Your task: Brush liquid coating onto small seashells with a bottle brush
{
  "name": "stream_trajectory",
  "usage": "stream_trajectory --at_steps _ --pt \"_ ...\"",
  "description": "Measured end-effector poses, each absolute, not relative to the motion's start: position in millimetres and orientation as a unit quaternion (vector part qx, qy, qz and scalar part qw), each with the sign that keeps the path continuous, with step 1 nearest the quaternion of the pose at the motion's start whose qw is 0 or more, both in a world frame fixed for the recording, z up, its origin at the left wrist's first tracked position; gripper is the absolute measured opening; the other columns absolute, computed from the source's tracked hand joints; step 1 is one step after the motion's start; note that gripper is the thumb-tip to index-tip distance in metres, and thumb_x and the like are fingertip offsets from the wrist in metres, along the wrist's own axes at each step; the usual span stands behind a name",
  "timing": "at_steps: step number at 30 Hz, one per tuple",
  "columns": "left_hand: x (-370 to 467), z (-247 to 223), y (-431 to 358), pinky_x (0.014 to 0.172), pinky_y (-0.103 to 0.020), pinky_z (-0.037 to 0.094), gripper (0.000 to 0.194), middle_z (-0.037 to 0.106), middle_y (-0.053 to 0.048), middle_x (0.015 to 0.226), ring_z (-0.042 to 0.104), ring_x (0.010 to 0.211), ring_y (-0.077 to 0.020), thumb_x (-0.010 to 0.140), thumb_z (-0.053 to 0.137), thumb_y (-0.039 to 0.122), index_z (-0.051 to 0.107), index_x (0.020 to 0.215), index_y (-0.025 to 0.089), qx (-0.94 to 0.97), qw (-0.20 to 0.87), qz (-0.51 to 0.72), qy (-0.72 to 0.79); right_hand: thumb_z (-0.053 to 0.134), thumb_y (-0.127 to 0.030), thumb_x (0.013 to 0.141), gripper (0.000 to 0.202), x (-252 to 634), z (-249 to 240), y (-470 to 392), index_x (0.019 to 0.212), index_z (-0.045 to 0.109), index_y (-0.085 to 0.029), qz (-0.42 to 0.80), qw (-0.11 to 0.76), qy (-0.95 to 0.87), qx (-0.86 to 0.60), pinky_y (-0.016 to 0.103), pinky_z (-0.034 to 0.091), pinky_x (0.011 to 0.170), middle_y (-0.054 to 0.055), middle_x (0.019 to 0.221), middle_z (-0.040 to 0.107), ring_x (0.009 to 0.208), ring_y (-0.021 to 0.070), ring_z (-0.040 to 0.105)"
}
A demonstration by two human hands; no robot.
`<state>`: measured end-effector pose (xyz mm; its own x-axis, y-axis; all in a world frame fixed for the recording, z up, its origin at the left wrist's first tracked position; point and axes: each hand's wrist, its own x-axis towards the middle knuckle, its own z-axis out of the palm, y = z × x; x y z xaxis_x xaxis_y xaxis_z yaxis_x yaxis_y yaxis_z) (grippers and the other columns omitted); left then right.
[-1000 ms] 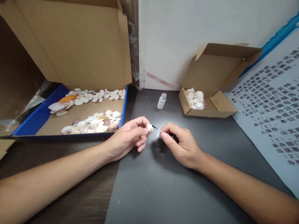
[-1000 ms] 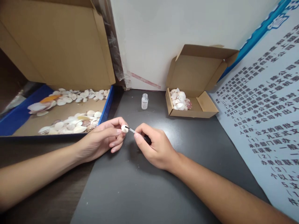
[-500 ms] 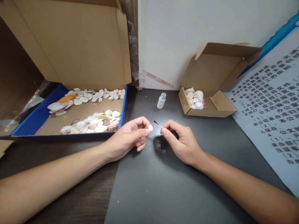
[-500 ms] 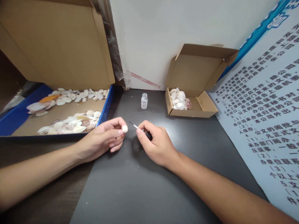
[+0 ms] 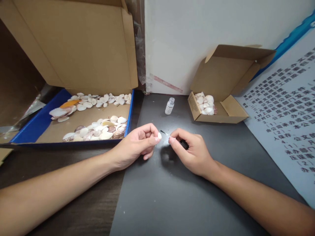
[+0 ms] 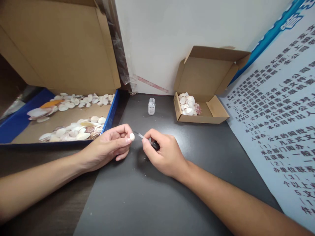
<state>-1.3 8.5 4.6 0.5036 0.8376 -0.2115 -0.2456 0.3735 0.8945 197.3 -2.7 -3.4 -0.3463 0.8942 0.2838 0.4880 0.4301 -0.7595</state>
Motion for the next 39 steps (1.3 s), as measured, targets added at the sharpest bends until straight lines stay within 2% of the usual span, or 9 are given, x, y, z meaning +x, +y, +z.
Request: stream_trajectory --at_steps 22,29,39 --pt "-2.0 2.1 7.7 0.043 -0.015 0.037 0.026 0.039 0.011 0.057 0.031 0.044 -0.0028 0.085 0.071 0.031 0.048 0.083 0.019 0.475 0.731 0.354 0.339 0.053 -0.023 0.091 0.015 197.9 -4.2 -2.3 0.078 0.057 -0.019 0.313 0.339 -0.786 -0.411 0.021 0.036 0.053 -0.005 0.058 0.052 0.052 0.0094 0.044" --pt "-2.9 -0.9 8.8 0.043 -0.014 0.037 0.021 0.039 0.011 0.058 0.032 0.044 -0.0023 0.089 0.066 0.027 0.048 0.085 0.019 0.486 0.729 0.353 0.329 0.053 -0.024 0.091 0.015 198.1 -6.1 -1.5 0.078 0.057 -0.018 0.316 0.344 -0.787 -0.403 0.021 0.036 0.053 -0.005 0.058 0.051 0.052 0.0088 0.044" --pt "-1.3 3.5 8.1 0.044 -0.015 0.040 0.017 0.038 0.009 0.061 0.030 0.048 -0.0036 0.086 0.065 0.021 0.049 0.082 0.018 0.457 0.740 0.360 0.338 0.053 -0.024 0.091 0.015 198.2 -6.0 -1.0 0.078 0.058 -0.018 0.310 0.339 -0.782 -0.420 0.021 0.036 0.054 -0.005 0.058 0.052 0.052 0.0086 0.044"
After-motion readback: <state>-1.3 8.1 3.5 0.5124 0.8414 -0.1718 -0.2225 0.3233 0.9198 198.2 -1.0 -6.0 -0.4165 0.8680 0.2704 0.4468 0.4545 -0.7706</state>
